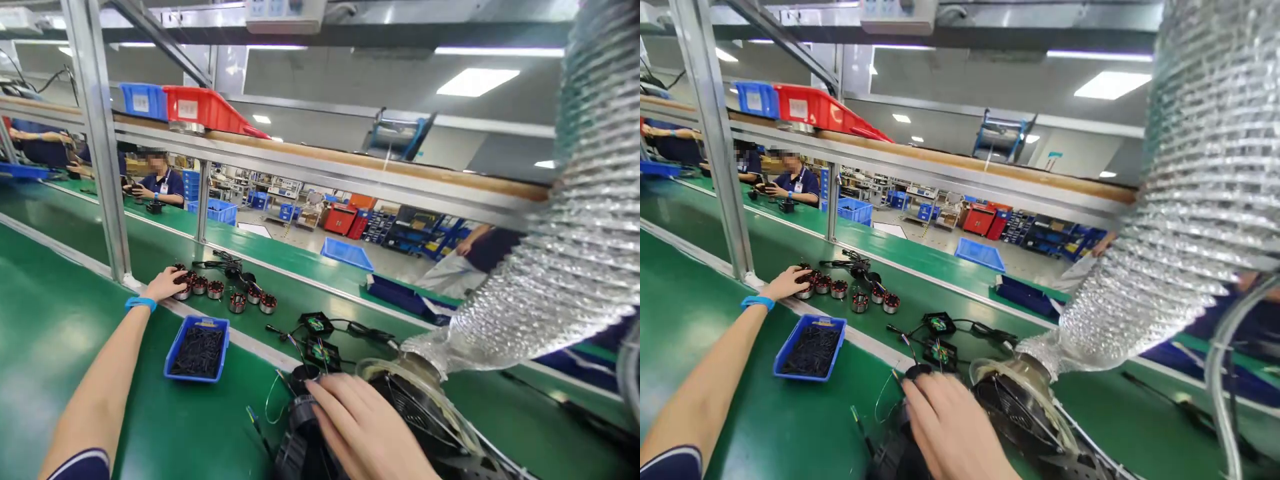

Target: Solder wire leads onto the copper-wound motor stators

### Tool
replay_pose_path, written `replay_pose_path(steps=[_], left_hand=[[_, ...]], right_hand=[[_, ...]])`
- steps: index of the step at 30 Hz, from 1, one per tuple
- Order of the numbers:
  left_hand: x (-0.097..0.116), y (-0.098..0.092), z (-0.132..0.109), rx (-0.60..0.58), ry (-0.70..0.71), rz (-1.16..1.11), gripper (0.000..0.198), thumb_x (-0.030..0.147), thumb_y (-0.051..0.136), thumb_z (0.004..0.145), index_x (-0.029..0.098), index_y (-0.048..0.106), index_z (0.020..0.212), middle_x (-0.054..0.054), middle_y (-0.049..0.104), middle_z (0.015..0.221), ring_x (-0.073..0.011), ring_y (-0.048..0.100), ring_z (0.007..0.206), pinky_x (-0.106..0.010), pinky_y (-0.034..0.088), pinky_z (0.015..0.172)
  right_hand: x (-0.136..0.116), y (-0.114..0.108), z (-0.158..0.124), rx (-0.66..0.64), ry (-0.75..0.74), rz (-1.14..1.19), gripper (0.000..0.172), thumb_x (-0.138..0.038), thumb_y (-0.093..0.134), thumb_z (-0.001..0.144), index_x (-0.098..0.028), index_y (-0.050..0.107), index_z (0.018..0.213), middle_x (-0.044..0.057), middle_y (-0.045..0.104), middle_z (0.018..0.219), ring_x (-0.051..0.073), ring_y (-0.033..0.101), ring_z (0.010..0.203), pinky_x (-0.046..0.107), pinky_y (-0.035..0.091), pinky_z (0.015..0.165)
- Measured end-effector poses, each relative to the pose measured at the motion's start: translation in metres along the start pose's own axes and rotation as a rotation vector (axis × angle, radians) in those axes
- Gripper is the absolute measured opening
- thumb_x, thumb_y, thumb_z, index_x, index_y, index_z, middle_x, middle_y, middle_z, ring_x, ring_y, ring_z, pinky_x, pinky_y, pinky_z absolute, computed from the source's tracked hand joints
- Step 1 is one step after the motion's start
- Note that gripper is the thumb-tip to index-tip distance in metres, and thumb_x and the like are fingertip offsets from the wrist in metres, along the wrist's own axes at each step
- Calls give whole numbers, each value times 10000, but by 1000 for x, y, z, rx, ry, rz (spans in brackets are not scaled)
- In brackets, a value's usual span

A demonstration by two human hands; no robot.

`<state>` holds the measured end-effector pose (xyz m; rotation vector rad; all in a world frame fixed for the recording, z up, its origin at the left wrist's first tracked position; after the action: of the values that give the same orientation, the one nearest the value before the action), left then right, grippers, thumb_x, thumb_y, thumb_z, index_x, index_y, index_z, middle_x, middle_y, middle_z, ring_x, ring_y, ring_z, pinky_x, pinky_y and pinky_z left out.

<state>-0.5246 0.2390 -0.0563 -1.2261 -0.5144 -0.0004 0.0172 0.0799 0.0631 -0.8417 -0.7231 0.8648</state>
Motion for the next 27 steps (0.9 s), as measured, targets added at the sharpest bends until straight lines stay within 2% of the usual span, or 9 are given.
replay_pose_path(steps=[3,6,9,12,14,17,21,23,27], left_hand=[[-9,4,13,-143,29,62,674,559,529,739,296,552,1359,-104,424,1403,-309,594,1126,-386,439,1014],[-13,2,26,-247,17,128,674,504,582,689,312,570,1335,-106,470,1358,-294,630,1037,-366,480,943],[-13,0,35,-278,-10,178,669,473,632,666,305,582,1312,-134,513,1323,-315,645,957,-377,510,838],[-11,0,38,-284,26,213,613,428,668,675,234,620,1255,-167,562,1253,-290,643,872,-364,502,781],[-11,0,40,-277,57,216,576,414,686,681,198,639,1214,-171,584,1214,-271,631,869,-348,491,784],[-7,1,42,-273,109,216,519,407,716,655,190,678,1126,-144,627,1112,-271,621,895,-319,483,780],[18,7,38,-283,229,174,431,400,720,627,205,707,1011,-91,644,1026,-242,618,860,-276,477,736],[37,12,34,-302,293,150,411,400,711,630,201,703,989,-86,629,1040,-231,609,857,-268,473,729],[77,26,22,-350,428,111,378,383,706,636,198,692,965,-84,597,1060,-224,592,893,-261,471,760]], right_hand=[[-2,53,117,-241,-93,-94,303,-210,501,937,-156,591,1221,124,647,1026,252,612,924,401,527,803],[0,129,204,-374,4,-110,464,-286,571,910,-156,491,1349,147,602,1157,272,601,1048,399,522,860],[3,202,246,-505,125,-90,592,-326,585,897,-202,385,1439,148,549,1280,278,604,1096,379,524,861],[5,248,262,-561,160,-68,667,-337,601,881,-241,320,1478,162,485,1375,290,609,1118,388,524,860],[7,264,267,-584,176,-54,691,-336,592,883,-263,280,1495,160,462,1404,294,605,1136,397,519,875],[8,275,274,-610,195,-33,736,-335,584,886,-282,213,1519,156,457,1411,296,601,1154,397,511,893],[12,279,279,-622,245,-16,826,-325,578,892,-279,76,1547,182,459,1396,312,611,1147,402,508,893],[16,279,277,-624,287,-13,808,-304,585,885,-246,117,1542,204,459,1381,323,619,1133,408,513,882],[27,277,265,-622,338,22,674,-308,595,871,-204,302,1468,203,447,1378,317,617,1140,393,525,883]])
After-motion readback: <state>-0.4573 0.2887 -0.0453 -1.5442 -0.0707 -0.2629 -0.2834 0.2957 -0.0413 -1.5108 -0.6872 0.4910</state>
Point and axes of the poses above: each hand's wrist, its own z-axis towards the middle knuckle, its own y-axis out of the palm, x = y × z, the point moved 6 cm from there along z, towards the middle knuckle
